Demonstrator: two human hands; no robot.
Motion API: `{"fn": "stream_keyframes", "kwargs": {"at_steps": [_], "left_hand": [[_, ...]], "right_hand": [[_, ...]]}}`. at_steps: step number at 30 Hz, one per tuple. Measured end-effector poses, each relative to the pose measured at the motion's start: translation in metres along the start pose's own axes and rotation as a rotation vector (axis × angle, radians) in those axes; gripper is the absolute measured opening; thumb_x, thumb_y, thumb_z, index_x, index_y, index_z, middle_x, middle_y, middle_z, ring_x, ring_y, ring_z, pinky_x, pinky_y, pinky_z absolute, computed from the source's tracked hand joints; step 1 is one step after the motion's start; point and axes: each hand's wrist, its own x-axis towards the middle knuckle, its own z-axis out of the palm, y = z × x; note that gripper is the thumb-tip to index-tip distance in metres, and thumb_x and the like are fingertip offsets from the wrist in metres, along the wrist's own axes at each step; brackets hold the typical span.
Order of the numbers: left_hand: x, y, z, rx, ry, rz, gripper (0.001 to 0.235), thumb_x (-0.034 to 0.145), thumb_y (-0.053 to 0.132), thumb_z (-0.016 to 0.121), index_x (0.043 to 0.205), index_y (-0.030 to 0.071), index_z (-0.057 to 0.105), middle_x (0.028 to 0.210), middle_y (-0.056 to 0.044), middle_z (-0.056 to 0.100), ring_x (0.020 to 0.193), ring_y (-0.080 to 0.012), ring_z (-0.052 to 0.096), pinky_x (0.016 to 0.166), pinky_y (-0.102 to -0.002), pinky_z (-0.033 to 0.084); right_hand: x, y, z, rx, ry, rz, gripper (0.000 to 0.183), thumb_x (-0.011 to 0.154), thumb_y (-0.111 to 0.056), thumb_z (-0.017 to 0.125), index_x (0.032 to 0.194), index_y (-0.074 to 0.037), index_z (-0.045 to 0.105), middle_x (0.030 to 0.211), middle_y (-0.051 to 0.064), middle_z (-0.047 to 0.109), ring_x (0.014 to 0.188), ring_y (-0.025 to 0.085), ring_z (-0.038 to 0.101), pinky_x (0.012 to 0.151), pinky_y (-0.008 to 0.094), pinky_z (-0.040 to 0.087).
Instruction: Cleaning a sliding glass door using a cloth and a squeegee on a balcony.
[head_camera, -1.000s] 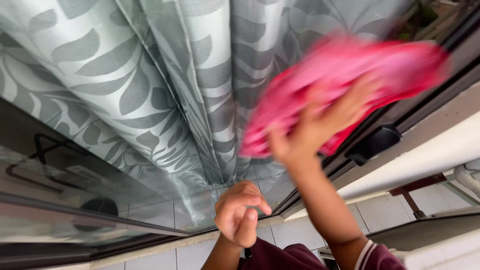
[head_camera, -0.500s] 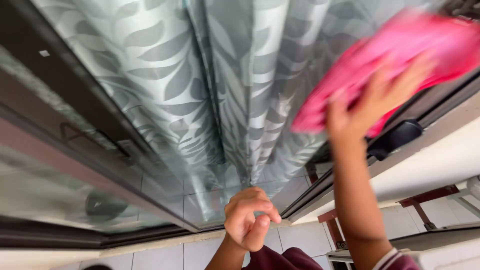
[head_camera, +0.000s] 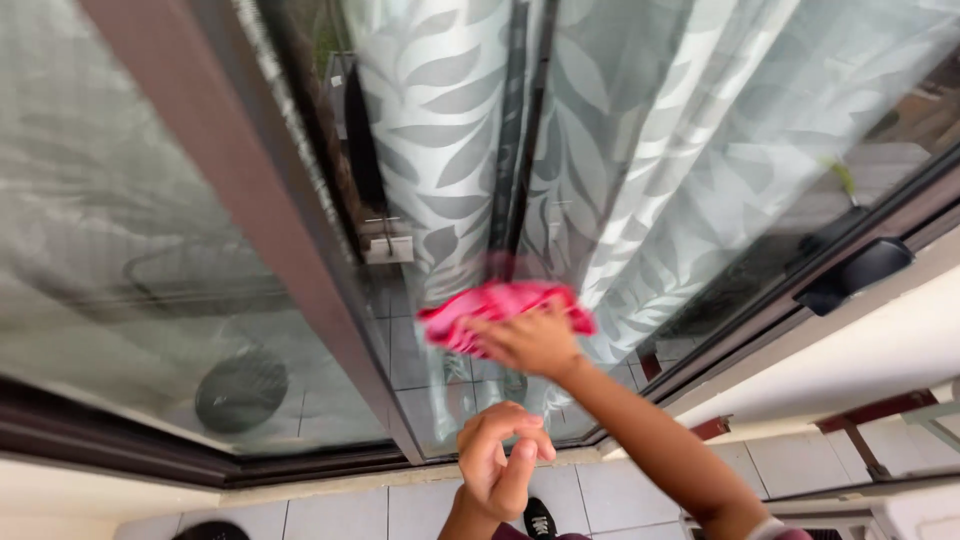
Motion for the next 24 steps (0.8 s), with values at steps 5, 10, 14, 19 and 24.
{"fn": "stream_keyframes", "kwargs": {"at_steps": [5,10,14,19,24], "left_hand": [[-0.011,0.042,-0.038,0.077,0.030,-0.004,0.014,0.100,0.005,0.057,0.110,-0.002,0.063,0.072,-0.009,0.067,0.063,-0.0170,0.063,0.059,-0.033,0.047],[-0.009,0.077,-0.068,0.202,0.081,0.084,0.015,0.100,0.008,0.058,0.110,0.000,0.064,0.071,-0.008,0.069,0.060,-0.0160,0.057,0.061,-0.033,0.043],[-0.017,0.080,-0.069,0.216,0.069,0.075,0.014,0.101,0.009,0.059,0.109,0.000,0.064,0.071,-0.008,0.069,0.060,-0.0159,0.057,0.063,-0.034,0.044],[-0.019,0.077,-0.063,0.163,0.009,0.027,0.012,0.101,0.008,0.060,0.109,0.000,0.063,0.072,-0.008,0.068,0.063,-0.0180,0.063,0.065,-0.034,0.047],[-0.026,0.085,-0.065,0.175,-0.024,0.051,0.012,0.101,0.008,0.060,0.109,0.001,0.063,0.071,-0.007,0.069,0.062,-0.0176,0.064,0.064,-0.033,0.046]], "right_hand": [[0.073,0.147,-0.107,-0.215,0.254,0.596,0.074,0.098,-0.073,0.044,0.158,-0.032,0.034,0.172,0.021,0.014,0.159,0.049,0.003,0.117,0.076,0.000],[0.215,0.133,-0.225,-0.223,0.412,0.884,0.091,0.105,-0.076,0.035,0.171,-0.015,0.019,0.173,0.022,0.005,0.163,0.040,0.005,0.126,0.064,0.002],[0.283,0.021,-0.256,-0.121,-0.019,0.903,0.085,0.099,-0.081,0.030,0.166,-0.030,0.024,0.170,0.022,0.009,0.157,0.047,0.003,0.125,0.069,-0.002],[0.210,-0.025,-0.092,-0.267,0.388,0.188,0.073,0.112,-0.081,0.036,0.170,-0.036,0.035,0.173,0.018,0.013,0.159,0.045,0.006,0.120,0.076,-0.002],[0.084,-0.062,0.023,-0.025,-0.134,-0.222,0.069,0.106,-0.059,0.057,0.167,-0.037,0.033,0.144,0.005,0.049,0.131,0.028,0.049,0.105,0.071,0.039]]}}
